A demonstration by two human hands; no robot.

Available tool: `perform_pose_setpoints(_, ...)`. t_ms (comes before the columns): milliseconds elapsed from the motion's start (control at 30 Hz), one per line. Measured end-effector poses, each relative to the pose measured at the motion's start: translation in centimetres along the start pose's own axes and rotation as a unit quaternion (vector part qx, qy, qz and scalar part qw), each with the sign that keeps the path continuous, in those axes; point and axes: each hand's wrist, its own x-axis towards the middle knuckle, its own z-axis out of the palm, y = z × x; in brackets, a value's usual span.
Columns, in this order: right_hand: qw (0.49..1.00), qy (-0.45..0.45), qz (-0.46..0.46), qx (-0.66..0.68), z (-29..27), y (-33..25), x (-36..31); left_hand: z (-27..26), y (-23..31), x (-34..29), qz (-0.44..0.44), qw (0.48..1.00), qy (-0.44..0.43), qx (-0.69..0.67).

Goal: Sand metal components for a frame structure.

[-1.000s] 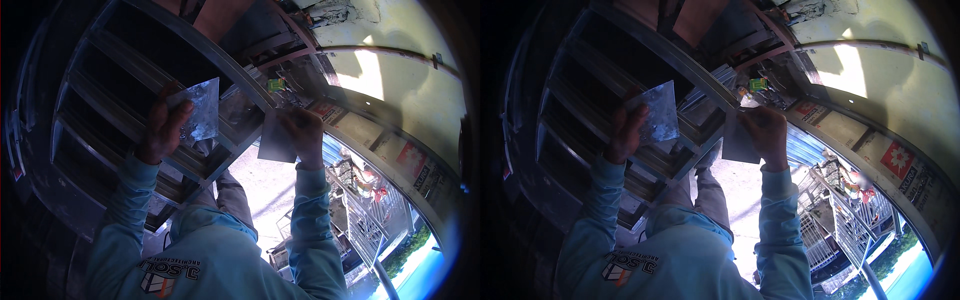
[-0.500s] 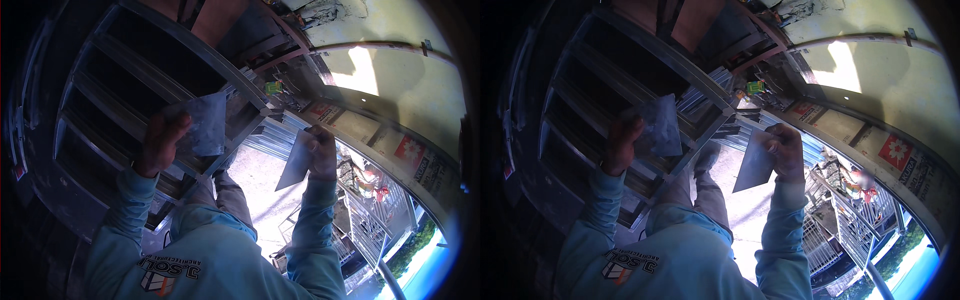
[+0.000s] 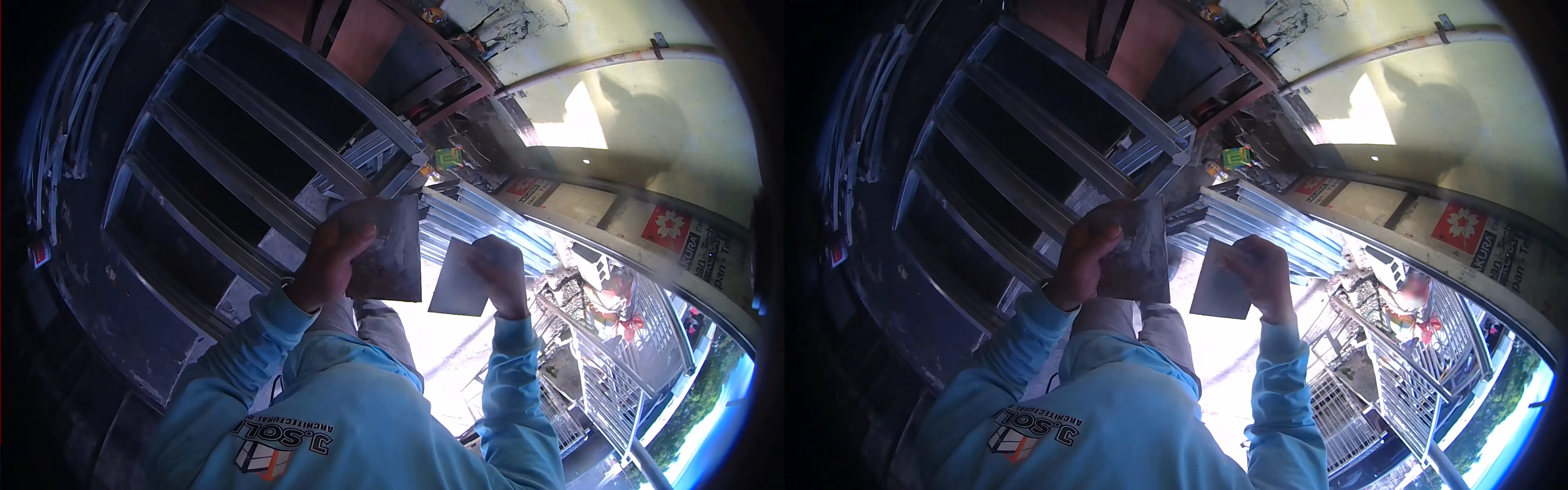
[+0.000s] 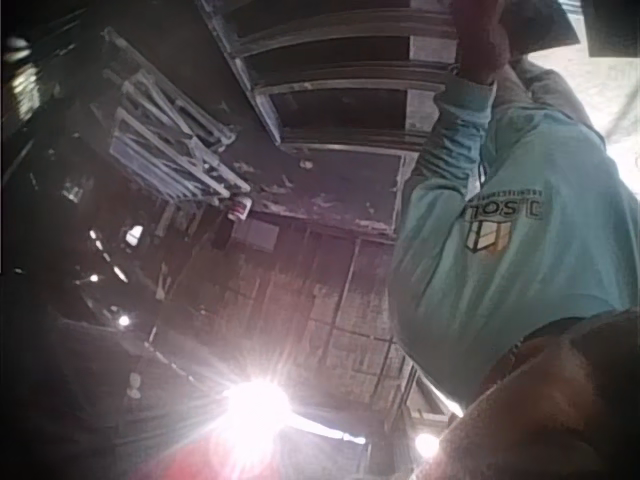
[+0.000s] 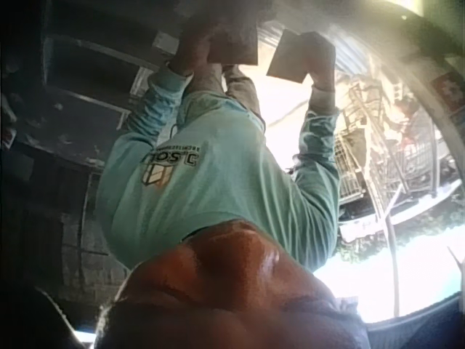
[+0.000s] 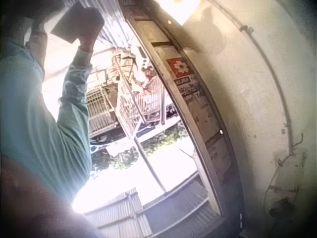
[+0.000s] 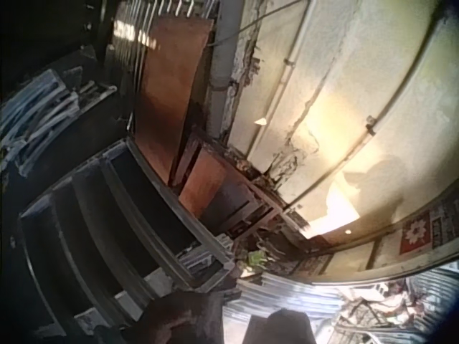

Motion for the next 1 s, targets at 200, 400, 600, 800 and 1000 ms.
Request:
perform_pose_setpoints(200, 0.913, 0.072, -0.338, -0.218, 3.1, -4.4, -4.6, 0.1, -1.4, 0.3, 0.182, 0.928, 0.041, 0.322)
perform_pose_setpoints(400, 0.896, 0.068, -0.364, -0.247, 5.9, -4.5, -2.6, 2.0, -1.4, -1.1, 0.159, 0.907, 0.039, 0.388)
perform_pose_setpoints(600, 0.963, 0.078, -0.222, -0.132, 4.1, -3.2, 1.4, 1.9, -0.1, -2.8, 0.072, 0.948, -0.075, 0.300)
perform_pose_setpoints(800, 0.952, -0.009, 0.060, 0.300, 0.6, 0.5, 10.3, -5.4, 2.6, 1.3, 0.450, 0.654, 0.011, 0.608)
perform_pose_setpoints(1000, 0.958, -0.003, 0.094, 0.270, 2.1, 1.3, 13.4, -9.8, 5.6, 4.2, 0.100, 0.945, 0.128, 0.285)
